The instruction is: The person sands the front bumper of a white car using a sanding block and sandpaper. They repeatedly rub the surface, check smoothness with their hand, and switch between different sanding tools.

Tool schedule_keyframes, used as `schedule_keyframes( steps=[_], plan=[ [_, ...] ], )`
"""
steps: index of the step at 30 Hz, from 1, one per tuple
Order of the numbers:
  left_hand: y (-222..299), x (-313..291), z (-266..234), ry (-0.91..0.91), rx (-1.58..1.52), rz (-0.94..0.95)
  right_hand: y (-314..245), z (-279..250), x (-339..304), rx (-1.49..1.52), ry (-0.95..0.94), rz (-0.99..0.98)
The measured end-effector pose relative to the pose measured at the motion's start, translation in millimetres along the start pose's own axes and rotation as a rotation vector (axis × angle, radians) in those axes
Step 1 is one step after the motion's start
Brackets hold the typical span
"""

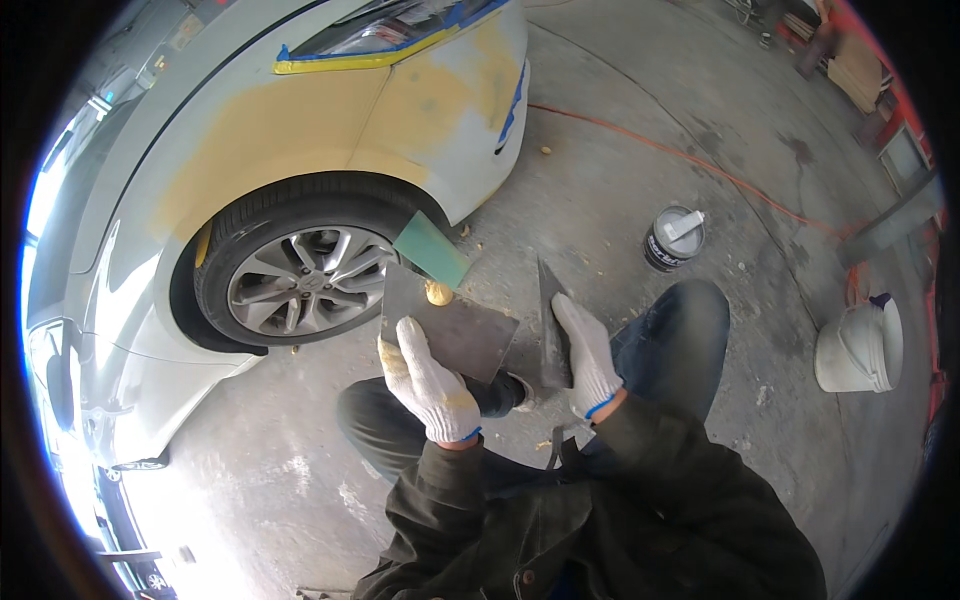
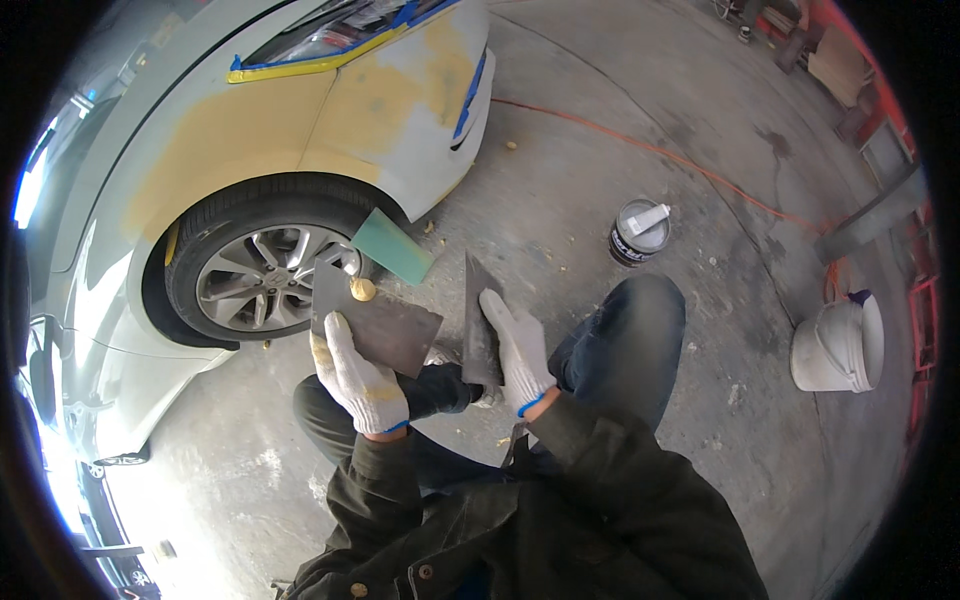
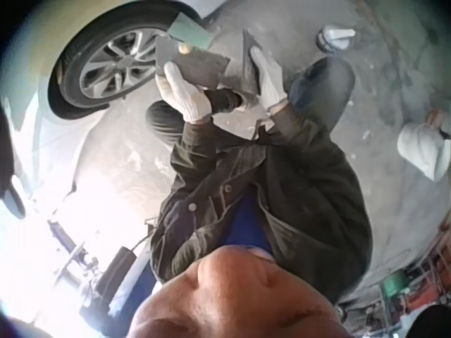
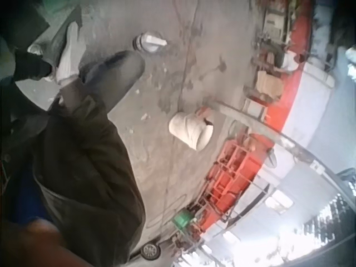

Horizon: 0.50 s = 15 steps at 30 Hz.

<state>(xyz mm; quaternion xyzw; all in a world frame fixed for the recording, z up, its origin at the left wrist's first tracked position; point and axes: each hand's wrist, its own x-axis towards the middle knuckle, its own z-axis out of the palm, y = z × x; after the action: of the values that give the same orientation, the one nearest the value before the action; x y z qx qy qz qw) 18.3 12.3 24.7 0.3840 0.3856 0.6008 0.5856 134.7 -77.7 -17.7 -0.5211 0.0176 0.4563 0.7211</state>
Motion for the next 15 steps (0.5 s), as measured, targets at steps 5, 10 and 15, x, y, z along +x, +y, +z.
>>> schedule_keyframes(
  steps=[5,10,15],
  plan=[
    [-10.9,-2.2,-5.2,-0.037,0.072,0.102,-11.0,7.1,-13.6,-0.137,-0.033,-0.317],
    [-14.4,-17.8,-5.6,-0.109,0.135,0.143,-5.2,18.6,-21.0,-0.129,0.045,-0.378],
    [-6.3,-34.4,-6.6,-0.224,0.257,0.104,-3.9,21.5,-22.9,-0.099,-0.003,-0.334]
  ],
)
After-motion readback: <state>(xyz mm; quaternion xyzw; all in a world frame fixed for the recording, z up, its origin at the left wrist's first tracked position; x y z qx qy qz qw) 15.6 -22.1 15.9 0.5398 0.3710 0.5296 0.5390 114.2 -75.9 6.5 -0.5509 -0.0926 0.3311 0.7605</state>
